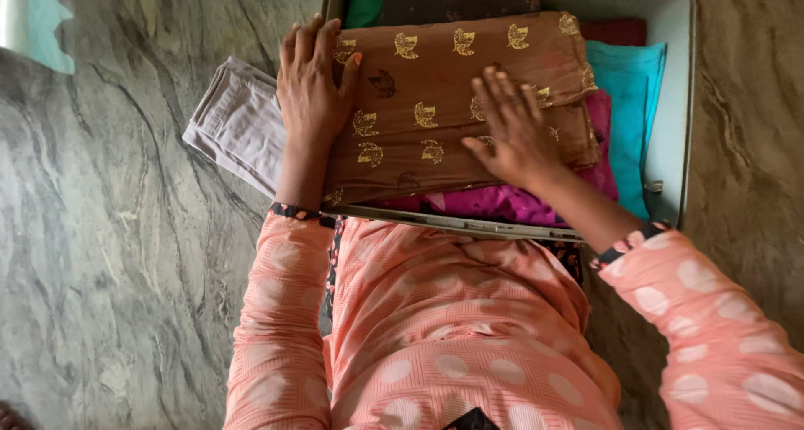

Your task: The person folds a brown patterned cloth and places it into an open suitcase. They then fold a white cloth and place it on top of the brown one inside the suitcase.

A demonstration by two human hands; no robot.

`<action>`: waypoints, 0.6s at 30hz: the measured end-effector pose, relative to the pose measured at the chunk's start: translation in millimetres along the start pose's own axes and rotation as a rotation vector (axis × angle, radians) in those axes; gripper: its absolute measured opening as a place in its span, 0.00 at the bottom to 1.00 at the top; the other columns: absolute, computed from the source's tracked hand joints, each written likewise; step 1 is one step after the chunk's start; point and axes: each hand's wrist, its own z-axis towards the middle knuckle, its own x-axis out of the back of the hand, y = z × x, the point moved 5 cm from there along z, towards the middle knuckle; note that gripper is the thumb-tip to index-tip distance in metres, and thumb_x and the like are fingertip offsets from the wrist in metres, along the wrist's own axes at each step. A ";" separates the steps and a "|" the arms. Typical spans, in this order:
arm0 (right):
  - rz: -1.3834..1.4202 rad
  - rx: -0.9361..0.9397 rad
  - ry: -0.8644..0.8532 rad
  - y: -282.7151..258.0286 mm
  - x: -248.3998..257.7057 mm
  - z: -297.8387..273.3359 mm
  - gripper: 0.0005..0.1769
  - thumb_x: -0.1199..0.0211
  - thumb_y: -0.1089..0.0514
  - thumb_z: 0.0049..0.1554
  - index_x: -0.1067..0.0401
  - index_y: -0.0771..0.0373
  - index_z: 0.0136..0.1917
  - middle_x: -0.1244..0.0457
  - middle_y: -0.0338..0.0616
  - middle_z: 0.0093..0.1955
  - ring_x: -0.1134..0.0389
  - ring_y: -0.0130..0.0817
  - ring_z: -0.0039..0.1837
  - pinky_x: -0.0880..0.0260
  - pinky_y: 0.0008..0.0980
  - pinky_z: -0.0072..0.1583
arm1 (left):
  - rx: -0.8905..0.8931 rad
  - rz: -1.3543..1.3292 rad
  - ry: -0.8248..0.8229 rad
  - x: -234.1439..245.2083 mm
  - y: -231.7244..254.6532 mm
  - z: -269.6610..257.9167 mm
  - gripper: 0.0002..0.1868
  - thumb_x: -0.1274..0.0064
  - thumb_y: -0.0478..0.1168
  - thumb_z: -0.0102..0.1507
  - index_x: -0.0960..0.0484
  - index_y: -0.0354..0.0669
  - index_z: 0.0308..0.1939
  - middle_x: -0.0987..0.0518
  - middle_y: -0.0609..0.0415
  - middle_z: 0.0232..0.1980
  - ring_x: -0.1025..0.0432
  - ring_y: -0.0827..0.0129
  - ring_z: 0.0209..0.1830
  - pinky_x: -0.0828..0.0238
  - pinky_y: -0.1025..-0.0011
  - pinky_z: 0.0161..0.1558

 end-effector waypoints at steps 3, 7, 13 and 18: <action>-0.045 -0.044 0.007 43.9 4.3 -20.0 0.48 0.64 0.26 0.67 0.65 0.57 0.87 0.64 0.55 0.89 0.62 0.52 0.87 0.62 0.59 0.82 | 0.008 0.004 -0.003 -1.8 -1.8 -1.4 0.26 0.43 0.51 0.70 0.25 0.45 0.69 0.29 0.47 0.71 0.39 0.45 0.74 0.37 0.52 0.69; -0.103 -0.142 0.025 94.8 0.6 -40.8 0.48 0.60 0.28 0.67 0.61 0.60 0.87 0.60 0.62 0.87 0.57 0.57 0.86 0.57 0.60 0.79 | 0.004 0.027 -0.013 -7.1 -3.9 -1.1 0.28 0.42 0.51 0.71 0.27 0.44 0.70 0.29 0.46 0.72 0.39 0.48 0.74 0.37 0.53 0.70; 0.240 -0.333 0.180 148.8 -22.2 -65.3 0.45 0.48 0.37 0.72 0.59 0.69 0.86 0.50 0.68 0.83 0.47 0.63 0.81 0.46 0.52 0.79 | 0.164 -0.004 0.016 -6.2 -18.5 -1.8 0.47 0.37 0.59 0.65 0.42 0.35 0.76 0.31 0.35 0.71 0.35 0.45 0.69 0.35 0.53 0.67; 0.416 -0.318 0.323 160.3 -37.0 -69.2 0.46 0.40 0.40 0.72 0.56 0.69 0.87 0.48 0.68 0.83 0.45 0.61 0.81 0.44 0.50 0.77 | 0.306 -0.110 -0.029 -0.5 -25.5 -10.7 0.49 0.36 0.62 0.68 0.44 0.36 0.77 0.28 0.32 0.68 0.31 0.44 0.67 0.31 0.55 0.63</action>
